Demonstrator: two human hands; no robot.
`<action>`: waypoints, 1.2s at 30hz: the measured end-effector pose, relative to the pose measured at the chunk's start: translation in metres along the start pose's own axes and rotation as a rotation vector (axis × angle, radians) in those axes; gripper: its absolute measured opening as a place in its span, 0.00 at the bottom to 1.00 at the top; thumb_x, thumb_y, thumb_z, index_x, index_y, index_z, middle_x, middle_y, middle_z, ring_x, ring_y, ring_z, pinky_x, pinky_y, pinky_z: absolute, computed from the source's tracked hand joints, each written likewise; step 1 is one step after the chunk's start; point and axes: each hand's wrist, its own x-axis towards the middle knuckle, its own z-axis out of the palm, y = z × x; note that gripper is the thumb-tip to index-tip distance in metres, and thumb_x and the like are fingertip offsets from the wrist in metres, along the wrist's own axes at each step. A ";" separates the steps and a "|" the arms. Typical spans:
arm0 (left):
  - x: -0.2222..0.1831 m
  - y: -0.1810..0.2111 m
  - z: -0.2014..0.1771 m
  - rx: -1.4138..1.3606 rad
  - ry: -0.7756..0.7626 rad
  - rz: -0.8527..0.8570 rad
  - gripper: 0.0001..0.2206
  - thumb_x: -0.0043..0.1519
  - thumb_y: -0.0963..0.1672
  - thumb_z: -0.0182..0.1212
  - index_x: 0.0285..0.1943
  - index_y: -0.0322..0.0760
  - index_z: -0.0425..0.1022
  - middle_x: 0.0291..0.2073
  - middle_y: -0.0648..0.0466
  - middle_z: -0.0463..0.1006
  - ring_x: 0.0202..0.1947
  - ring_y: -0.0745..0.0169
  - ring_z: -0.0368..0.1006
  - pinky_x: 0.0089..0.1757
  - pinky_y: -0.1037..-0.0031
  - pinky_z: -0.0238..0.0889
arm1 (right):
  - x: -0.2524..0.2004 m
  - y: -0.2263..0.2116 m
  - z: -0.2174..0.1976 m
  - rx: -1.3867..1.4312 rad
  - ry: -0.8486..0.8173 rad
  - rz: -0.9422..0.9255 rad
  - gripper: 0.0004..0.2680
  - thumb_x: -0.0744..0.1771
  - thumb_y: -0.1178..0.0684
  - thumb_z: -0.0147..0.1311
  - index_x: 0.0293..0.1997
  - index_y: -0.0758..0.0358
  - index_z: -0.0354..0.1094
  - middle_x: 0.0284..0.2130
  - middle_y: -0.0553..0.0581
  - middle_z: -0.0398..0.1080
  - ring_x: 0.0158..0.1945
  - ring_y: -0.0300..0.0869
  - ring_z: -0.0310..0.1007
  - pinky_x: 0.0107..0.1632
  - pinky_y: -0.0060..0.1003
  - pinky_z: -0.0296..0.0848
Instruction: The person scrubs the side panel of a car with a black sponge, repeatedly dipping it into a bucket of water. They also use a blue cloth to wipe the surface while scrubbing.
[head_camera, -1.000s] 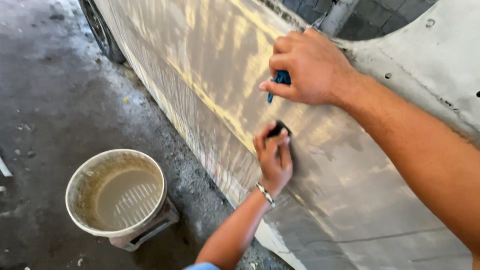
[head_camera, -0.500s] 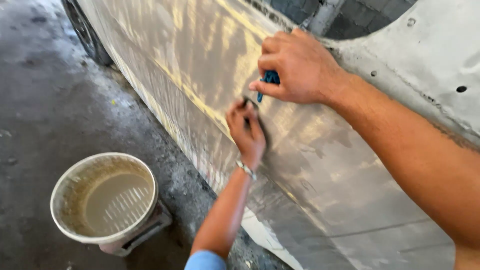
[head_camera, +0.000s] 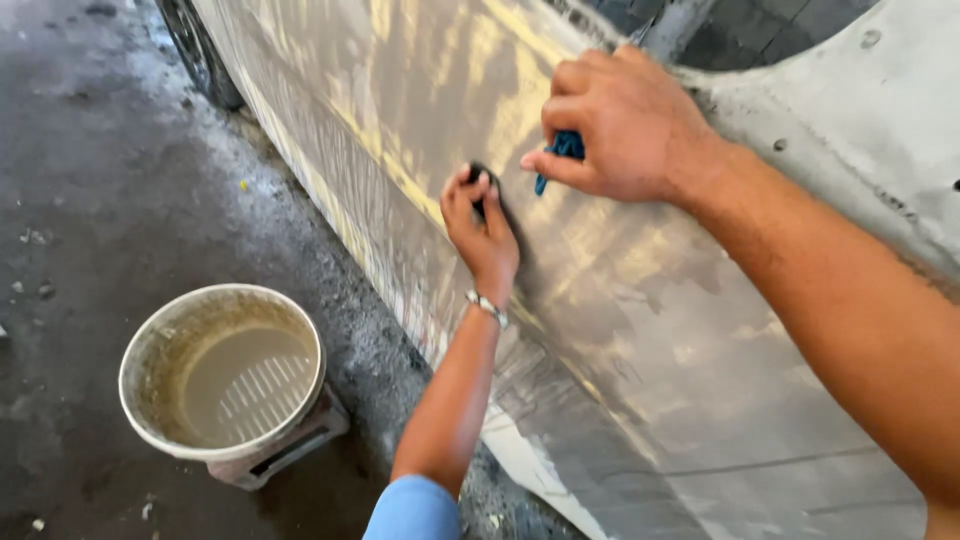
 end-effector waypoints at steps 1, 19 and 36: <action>-0.015 0.004 -0.002 -0.008 0.002 0.014 0.03 0.66 0.37 0.61 0.46 0.30 0.76 0.55 0.43 0.74 0.60 0.47 0.70 0.60 0.62 0.63 | 0.002 0.001 -0.003 -0.012 0.011 -0.001 0.14 0.66 0.37 0.63 0.32 0.57 0.73 0.35 0.54 0.67 0.46 0.49 0.69 0.46 0.45 0.62; -0.039 -0.015 -0.015 -0.112 -0.089 -0.121 0.04 0.64 0.37 0.59 0.44 0.34 0.76 0.54 0.45 0.75 0.57 0.49 0.72 0.58 0.65 0.66 | 0.000 -0.006 0.000 0.003 -0.038 0.028 0.14 0.65 0.37 0.61 0.28 0.56 0.72 0.33 0.53 0.67 0.45 0.48 0.70 0.45 0.46 0.62; -0.058 -0.020 -0.023 0.048 -0.029 -0.004 0.04 0.63 0.37 0.62 0.45 0.31 0.76 0.54 0.41 0.74 0.59 0.45 0.70 0.59 0.63 0.62 | 0.004 -0.004 -0.002 0.025 0.007 0.017 0.14 0.64 0.37 0.62 0.28 0.55 0.72 0.33 0.53 0.68 0.44 0.48 0.70 0.45 0.46 0.62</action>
